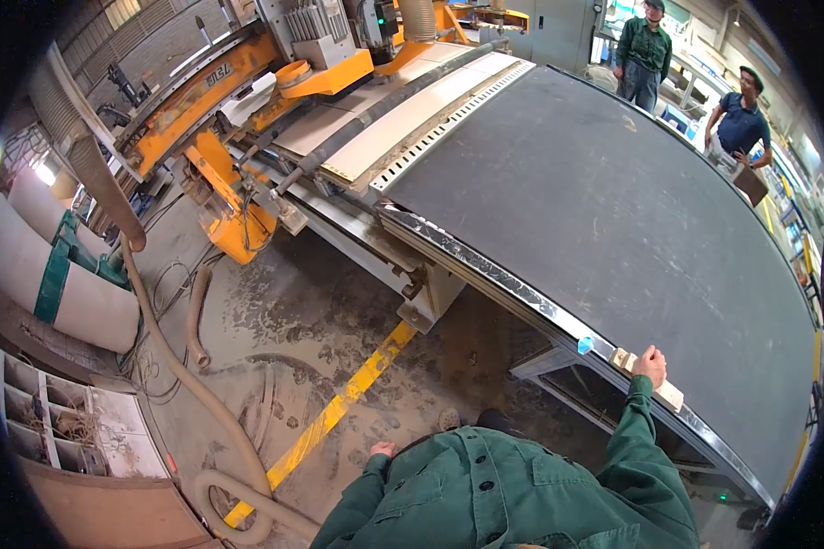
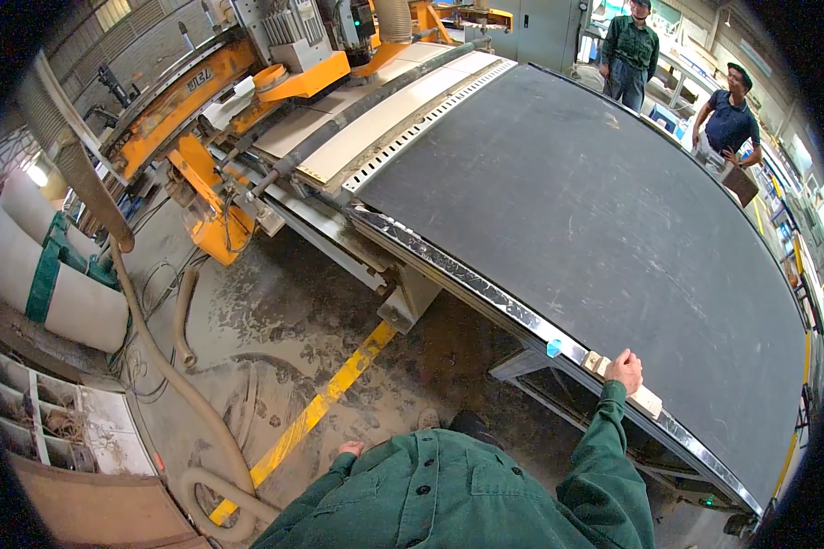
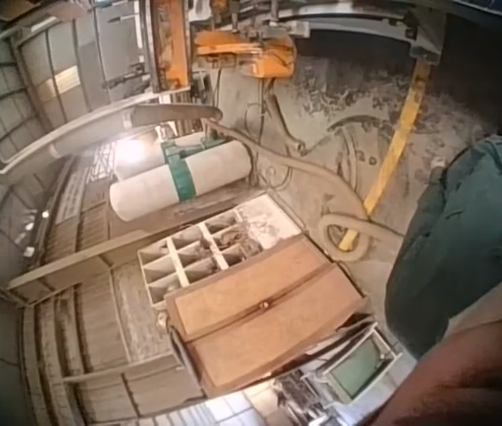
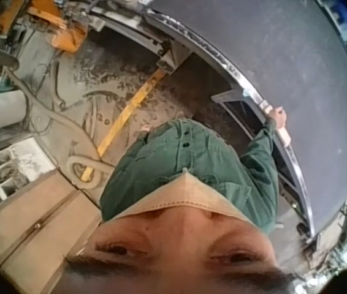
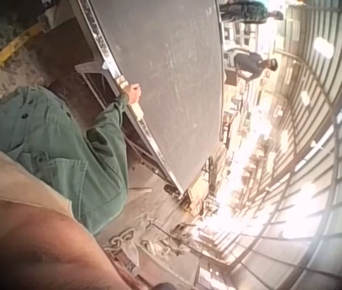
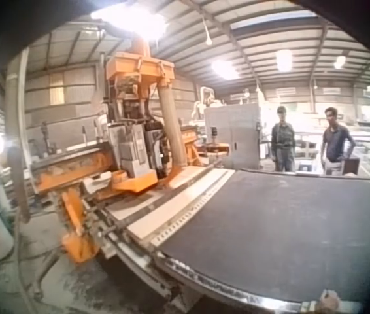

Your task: Aligning and preparing wooden panels on a manufacturing production line.

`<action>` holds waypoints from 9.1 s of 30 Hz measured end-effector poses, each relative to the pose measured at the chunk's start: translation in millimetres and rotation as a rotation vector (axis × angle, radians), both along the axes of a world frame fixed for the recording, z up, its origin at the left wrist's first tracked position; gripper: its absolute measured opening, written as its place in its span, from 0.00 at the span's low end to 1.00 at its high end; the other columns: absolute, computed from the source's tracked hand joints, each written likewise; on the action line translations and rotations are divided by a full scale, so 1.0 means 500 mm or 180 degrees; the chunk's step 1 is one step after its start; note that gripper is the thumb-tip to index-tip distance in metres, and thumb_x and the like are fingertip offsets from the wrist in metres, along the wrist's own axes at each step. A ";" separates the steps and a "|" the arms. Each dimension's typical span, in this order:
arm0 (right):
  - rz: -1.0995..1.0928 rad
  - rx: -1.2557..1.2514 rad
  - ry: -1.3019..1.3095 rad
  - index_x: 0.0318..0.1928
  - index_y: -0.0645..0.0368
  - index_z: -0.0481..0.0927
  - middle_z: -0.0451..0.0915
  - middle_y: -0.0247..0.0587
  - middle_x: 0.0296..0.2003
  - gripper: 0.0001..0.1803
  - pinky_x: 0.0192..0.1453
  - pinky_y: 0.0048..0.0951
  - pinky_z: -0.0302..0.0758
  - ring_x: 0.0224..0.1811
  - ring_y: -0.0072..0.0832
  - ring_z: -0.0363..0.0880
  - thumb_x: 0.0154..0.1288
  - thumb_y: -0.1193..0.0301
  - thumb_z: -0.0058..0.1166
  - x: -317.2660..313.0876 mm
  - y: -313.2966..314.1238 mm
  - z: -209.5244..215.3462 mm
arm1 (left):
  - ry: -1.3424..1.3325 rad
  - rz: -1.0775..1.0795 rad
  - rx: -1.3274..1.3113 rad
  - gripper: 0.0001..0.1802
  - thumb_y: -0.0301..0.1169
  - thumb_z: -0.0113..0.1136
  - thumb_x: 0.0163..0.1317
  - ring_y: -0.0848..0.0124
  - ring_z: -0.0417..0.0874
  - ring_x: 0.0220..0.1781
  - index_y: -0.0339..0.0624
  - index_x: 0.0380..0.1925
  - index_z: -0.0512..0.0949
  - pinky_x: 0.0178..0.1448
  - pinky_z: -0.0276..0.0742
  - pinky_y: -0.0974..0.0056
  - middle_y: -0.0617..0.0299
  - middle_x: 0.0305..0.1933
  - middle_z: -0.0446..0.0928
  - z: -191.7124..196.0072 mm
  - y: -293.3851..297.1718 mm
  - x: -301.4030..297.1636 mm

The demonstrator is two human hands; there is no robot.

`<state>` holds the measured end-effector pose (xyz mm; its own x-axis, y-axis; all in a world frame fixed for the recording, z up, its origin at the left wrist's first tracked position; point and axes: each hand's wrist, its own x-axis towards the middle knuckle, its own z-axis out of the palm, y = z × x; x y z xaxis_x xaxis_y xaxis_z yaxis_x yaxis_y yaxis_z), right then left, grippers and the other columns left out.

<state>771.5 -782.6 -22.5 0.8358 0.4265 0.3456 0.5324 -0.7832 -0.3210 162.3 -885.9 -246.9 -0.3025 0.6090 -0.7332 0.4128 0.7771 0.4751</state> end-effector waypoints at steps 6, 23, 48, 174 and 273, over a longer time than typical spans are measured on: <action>0.0012 0.0001 -0.0025 0.22 0.57 0.72 0.72 0.41 0.25 0.17 0.34 0.37 0.66 0.30 0.39 0.70 0.55 0.58 0.37 -0.004 0.007 -0.002 | 0.0076 0.0048 0.0122 0.16 0.39 0.56 0.45 0.69 0.75 0.26 0.39 0.31 0.76 0.35 0.70 0.66 0.57 0.24 0.76 -0.029 -0.016 -0.017; -0.0014 0.0002 -0.0050 0.22 0.57 0.72 0.72 0.40 0.25 0.17 0.34 0.38 0.66 0.30 0.39 0.70 0.55 0.58 0.37 -0.007 -0.001 0.009 | -0.0193 0.0127 0.0301 0.17 0.38 0.57 0.44 0.71 0.74 0.25 0.36 0.30 0.75 0.32 0.71 0.67 0.57 0.23 0.75 -0.003 -0.007 0.000; -0.0016 -0.0002 -0.0160 0.20 0.57 0.72 0.72 0.40 0.23 0.18 0.32 0.37 0.66 0.28 0.38 0.70 0.55 0.58 0.36 0.015 -0.011 -0.010 | -0.0108 0.0029 0.0067 0.18 0.40 0.56 0.44 0.68 0.75 0.32 0.39 0.33 0.75 0.40 0.70 0.66 0.56 0.30 0.76 -0.018 -0.003 0.004; 0.0067 -0.0130 -0.0206 0.21 0.58 0.72 0.72 0.41 0.24 0.18 0.33 0.36 0.67 0.29 0.38 0.71 0.56 0.59 0.36 0.004 -0.007 0.002 | 0.0227 -0.0270 -0.0050 0.18 0.45 0.56 0.43 0.68 0.76 0.34 0.45 0.30 0.77 0.43 0.69 0.67 0.60 0.31 0.77 0.001 0.006 0.002; -0.0044 -0.0237 0.0129 0.27 0.55 0.74 0.74 0.42 0.29 0.20 0.39 0.37 0.66 0.34 0.39 0.71 0.55 0.55 0.34 -0.002 -0.007 0.015 | 0.0155 -0.0157 -0.0157 0.18 0.44 0.56 0.43 0.66 0.76 0.38 0.43 0.31 0.76 0.45 0.68 0.66 0.56 0.33 0.76 0.036 0.001 -0.001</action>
